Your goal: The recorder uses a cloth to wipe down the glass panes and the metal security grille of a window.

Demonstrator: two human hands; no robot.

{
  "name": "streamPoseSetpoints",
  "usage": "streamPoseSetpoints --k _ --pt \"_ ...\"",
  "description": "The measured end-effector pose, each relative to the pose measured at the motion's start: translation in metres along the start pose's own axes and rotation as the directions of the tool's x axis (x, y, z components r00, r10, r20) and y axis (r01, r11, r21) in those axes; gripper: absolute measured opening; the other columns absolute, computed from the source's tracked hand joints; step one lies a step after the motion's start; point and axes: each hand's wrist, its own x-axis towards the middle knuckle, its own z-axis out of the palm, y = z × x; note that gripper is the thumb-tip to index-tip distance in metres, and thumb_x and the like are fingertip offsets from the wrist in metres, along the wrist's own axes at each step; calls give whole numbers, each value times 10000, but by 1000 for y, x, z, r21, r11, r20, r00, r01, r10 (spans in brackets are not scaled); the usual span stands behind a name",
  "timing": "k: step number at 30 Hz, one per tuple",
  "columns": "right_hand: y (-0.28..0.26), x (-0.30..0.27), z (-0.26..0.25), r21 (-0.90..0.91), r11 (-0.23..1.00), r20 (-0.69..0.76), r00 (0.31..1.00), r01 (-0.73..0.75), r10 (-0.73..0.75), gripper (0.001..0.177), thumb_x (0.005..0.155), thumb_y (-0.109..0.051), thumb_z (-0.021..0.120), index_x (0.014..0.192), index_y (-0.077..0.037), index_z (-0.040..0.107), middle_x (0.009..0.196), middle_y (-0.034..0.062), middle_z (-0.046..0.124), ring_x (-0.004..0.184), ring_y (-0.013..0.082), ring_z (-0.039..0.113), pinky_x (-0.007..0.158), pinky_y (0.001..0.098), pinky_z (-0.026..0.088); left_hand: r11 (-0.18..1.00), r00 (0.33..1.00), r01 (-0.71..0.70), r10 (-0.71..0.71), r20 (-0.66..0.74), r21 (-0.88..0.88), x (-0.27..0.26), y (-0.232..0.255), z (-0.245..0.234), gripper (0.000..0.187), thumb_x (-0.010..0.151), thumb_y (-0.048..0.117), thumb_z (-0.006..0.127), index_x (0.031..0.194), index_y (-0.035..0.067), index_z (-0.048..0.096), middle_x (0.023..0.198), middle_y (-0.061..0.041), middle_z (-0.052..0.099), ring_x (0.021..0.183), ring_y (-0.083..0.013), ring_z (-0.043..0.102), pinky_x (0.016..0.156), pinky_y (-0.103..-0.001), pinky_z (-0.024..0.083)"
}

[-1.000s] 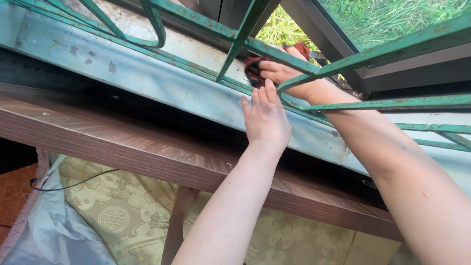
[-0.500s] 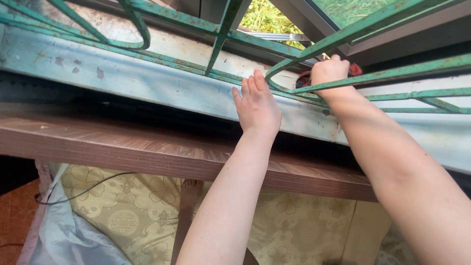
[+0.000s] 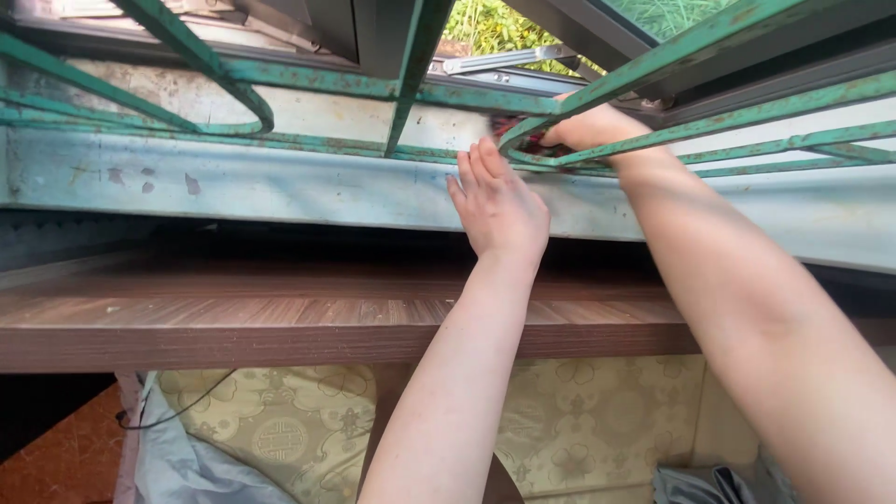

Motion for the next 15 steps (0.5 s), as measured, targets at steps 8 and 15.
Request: streamPoseSetpoints --k 8,15 --pt "24 -26 -5 182 969 -508 827 -168 239 267 1036 -264 646 1137 -43 757 1116 223 722 1028 394 679 888 506 538 999 997 33 -33 65 13 1 2 -3 772 772 132 703 1439 -35 351 1503 -222 447 1474 -384 334 1195 -567 245" --pt "11 -23 -10 884 461 -228 788 -79 572 342 1013 -369 543 1089 -86 719 1061 164 719 997 362 684 892 584 541 997 991 64 -58 123 -45 0 6 -12 813 735 163 730 1424 -38 348 1486 -227 435 1457 -385 317 1186 -571 217"
